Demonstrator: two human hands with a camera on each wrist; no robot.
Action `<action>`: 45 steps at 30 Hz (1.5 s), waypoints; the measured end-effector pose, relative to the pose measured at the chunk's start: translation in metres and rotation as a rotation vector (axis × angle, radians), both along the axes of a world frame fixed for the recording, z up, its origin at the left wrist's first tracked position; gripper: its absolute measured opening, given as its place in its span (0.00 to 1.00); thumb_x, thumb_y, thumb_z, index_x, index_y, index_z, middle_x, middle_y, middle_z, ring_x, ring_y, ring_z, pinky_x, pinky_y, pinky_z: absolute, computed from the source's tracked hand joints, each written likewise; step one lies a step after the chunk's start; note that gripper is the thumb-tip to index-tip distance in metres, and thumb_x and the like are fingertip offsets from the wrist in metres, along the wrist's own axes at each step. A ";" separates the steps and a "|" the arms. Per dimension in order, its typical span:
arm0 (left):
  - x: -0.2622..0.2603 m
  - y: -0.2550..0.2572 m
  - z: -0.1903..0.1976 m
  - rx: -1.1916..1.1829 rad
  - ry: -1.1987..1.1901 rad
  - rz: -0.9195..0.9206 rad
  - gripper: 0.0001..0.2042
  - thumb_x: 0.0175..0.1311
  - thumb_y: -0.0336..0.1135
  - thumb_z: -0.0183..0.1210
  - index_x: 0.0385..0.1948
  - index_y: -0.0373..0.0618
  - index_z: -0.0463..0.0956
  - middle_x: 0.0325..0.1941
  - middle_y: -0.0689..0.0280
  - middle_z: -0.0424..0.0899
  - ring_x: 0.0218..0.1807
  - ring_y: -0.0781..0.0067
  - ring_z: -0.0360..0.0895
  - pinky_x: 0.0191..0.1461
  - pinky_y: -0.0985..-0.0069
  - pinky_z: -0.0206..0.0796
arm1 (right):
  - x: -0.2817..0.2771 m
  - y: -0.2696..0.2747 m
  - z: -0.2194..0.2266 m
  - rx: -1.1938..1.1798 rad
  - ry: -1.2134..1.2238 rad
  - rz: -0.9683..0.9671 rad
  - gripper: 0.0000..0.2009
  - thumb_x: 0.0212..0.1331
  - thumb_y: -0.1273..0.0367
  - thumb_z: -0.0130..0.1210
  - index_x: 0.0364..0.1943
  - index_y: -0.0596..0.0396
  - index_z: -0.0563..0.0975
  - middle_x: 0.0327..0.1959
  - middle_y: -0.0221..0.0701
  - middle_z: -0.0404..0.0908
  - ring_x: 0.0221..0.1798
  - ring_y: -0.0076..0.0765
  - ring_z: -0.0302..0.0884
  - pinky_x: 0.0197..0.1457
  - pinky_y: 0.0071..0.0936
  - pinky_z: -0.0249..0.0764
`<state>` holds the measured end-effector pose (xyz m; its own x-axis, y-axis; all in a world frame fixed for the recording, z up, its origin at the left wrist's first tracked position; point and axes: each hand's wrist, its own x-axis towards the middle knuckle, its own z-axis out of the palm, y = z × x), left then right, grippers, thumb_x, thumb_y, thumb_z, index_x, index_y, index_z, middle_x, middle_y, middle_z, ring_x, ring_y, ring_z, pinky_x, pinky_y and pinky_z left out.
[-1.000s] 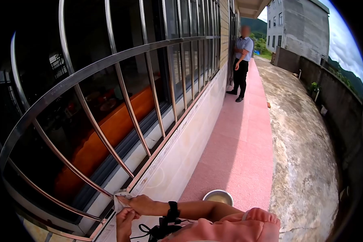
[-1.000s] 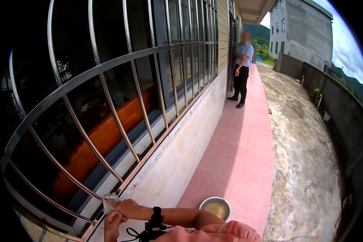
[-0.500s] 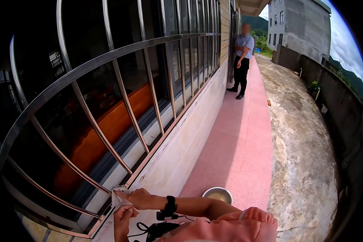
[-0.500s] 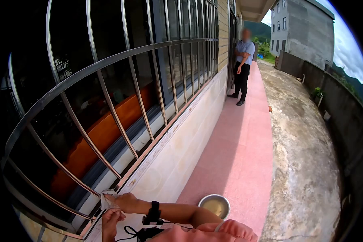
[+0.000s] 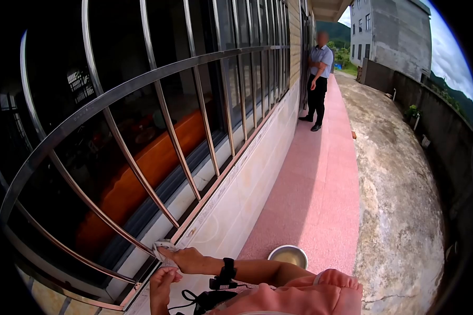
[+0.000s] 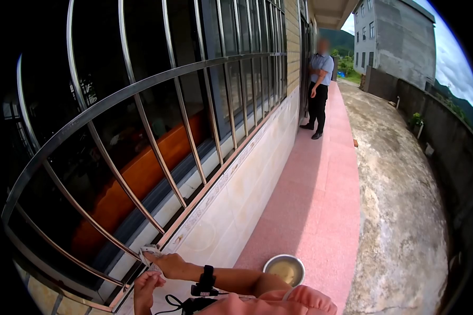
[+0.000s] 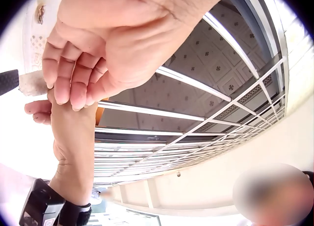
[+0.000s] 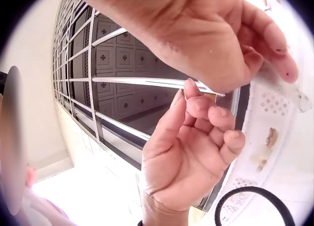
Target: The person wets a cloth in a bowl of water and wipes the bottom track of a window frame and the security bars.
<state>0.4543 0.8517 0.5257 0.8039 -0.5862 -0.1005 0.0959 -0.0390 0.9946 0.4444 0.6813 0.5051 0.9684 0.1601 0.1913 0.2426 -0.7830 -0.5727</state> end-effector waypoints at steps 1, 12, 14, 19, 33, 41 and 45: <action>0.001 -0.002 0.000 -0.004 0.001 -0.010 0.07 0.63 0.29 0.54 0.37 0.34 0.76 0.29 0.62 0.81 0.32 0.75 0.78 0.40 0.79 0.69 | 0.000 -0.004 0.003 -0.026 0.019 0.004 0.40 0.48 0.75 0.52 0.69 0.41 0.51 0.27 0.46 0.80 0.31 0.52 0.80 0.31 0.44 0.75; -0.001 -0.017 0.087 0.194 -0.812 0.133 0.13 0.58 0.22 0.54 0.45 0.36 0.75 0.47 0.59 0.78 0.46 0.68 0.76 0.51 0.75 0.68 | 0.009 -0.026 -0.005 -0.209 -0.011 -0.203 0.42 0.46 0.76 0.50 0.70 0.40 0.48 0.25 0.44 0.81 0.27 0.49 0.81 0.28 0.40 0.76; -0.007 -0.024 0.100 0.266 -1.170 0.252 0.14 0.55 0.20 0.55 0.45 0.36 0.75 0.50 0.55 0.75 0.50 0.62 0.75 0.52 0.72 0.67 | 0.009 -0.026 -0.002 -0.204 -0.062 -0.188 0.41 0.46 0.75 0.50 0.69 0.42 0.49 0.24 0.45 0.80 0.26 0.48 0.81 0.27 0.40 0.76; -0.010 -0.031 0.127 0.218 -1.515 0.430 0.15 0.51 0.20 0.56 0.43 0.39 0.77 0.53 0.55 0.73 0.57 0.52 0.69 0.59 0.63 0.62 | 0.017 -0.026 -0.002 -0.188 -0.066 -0.160 0.38 0.47 0.75 0.50 0.68 0.44 0.51 0.25 0.46 0.80 0.28 0.51 0.81 0.32 0.42 0.77; -0.013 -0.033 0.072 0.156 -1.242 0.347 0.11 0.49 0.18 0.58 0.34 0.41 0.80 0.46 0.59 0.76 0.53 0.53 0.72 0.53 0.65 0.66 | 0.013 0.008 -0.021 -0.132 -0.163 -0.046 0.37 0.47 0.76 0.50 0.67 0.48 0.53 0.28 0.46 0.81 0.29 0.49 0.81 0.30 0.39 0.77; -0.017 0.019 0.054 0.262 -1.191 0.563 0.10 0.50 0.17 0.58 0.35 0.39 0.80 0.43 0.60 0.78 0.51 0.56 0.74 0.50 0.68 0.68 | 0.021 -0.048 -0.001 -0.276 -0.162 -0.137 0.39 0.44 0.78 0.53 0.67 0.52 0.53 0.22 0.47 0.79 0.25 0.51 0.80 0.29 0.42 0.76; -0.019 0.037 0.047 0.318 -1.178 0.611 0.10 0.52 0.17 0.58 0.35 0.40 0.80 0.43 0.60 0.78 0.51 0.57 0.73 0.49 0.69 0.68 | 0.016 0.015 -0.011 -0.121 -0.111 -0.100 0.39 0.43 0.78 0.53 0.66 0.59 0.52 0.22 0.49 0.78 0.25 0.55 0.78 0.30 0.45 0.75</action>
<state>0.4351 0.8884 0.5729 0.6264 -0.1900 0.7560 -0.7108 -0.5373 0.4540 0.4606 0.6963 0.4945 0.9546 0.0925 0.2833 0.2168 -0.8677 -0.4473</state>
